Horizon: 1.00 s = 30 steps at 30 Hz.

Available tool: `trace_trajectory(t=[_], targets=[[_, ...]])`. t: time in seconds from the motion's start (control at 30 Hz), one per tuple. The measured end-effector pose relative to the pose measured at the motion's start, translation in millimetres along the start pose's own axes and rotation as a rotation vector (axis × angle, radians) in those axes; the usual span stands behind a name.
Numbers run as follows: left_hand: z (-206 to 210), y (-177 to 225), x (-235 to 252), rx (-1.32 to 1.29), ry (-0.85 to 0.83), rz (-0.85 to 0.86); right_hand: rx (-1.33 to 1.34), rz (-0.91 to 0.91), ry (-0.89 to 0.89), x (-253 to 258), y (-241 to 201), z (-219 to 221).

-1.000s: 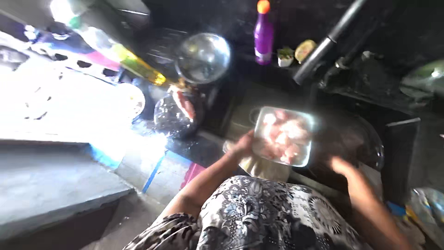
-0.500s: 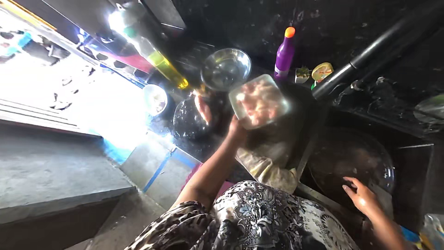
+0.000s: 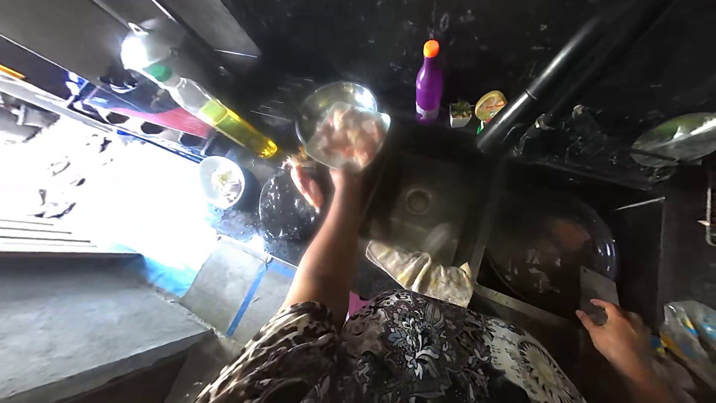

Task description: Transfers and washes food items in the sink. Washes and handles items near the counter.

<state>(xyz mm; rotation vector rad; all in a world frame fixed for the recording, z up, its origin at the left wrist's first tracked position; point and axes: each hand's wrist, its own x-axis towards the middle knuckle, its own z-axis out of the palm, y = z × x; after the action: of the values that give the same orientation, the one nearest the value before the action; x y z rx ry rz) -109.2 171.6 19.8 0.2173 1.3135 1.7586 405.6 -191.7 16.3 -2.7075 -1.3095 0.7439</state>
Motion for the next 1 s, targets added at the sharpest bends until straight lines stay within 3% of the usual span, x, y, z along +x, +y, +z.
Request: trace_trajectory(t=[0.27,0.5,0.6,0.67,0.73,0.87,0.93,1.0], targets=[[19.9,19.6,-5.2,-0.078,-0.023,-0.100,0.000,0.088,-0.072,-5.6,-0.8,2.8],[9.2,15.2,5.9,0.151,-0.062,-0.155,0.028,0.176,-0.202,-16.3,-26.8,-17.0],[14.4,2.6,-23.7,0.212,-0.100,-0.127,0.037,0.238,-0.240,-18.6,-27.5,-18.2],[26.3,-19.1,-67.8,0.395,-0.136,-0.024,0.020,0.248,-0.215,-22.1,-26.3,-15.9],[35.7,-48.3,-121.8,0.705,-0.451,0.110,0.014,0.238,-0.196,-27.2,-24.3,-14.3],[79.5,-102.6,-225.6,1.385,-1.452,0.274,0.023,0.232,-0.177,-42.5,-20.3,-16.0],[91.2,-149.3,-256.5,1.603,-1.941,0.405,0.082,0.242,-0.163,-50.8,-17.0,-16.1],[93.9,-195.6,-276.1,1.756,-2.251,0.465,0.127,0.238,-0.160,-55.6,-10.3,-14.1]])
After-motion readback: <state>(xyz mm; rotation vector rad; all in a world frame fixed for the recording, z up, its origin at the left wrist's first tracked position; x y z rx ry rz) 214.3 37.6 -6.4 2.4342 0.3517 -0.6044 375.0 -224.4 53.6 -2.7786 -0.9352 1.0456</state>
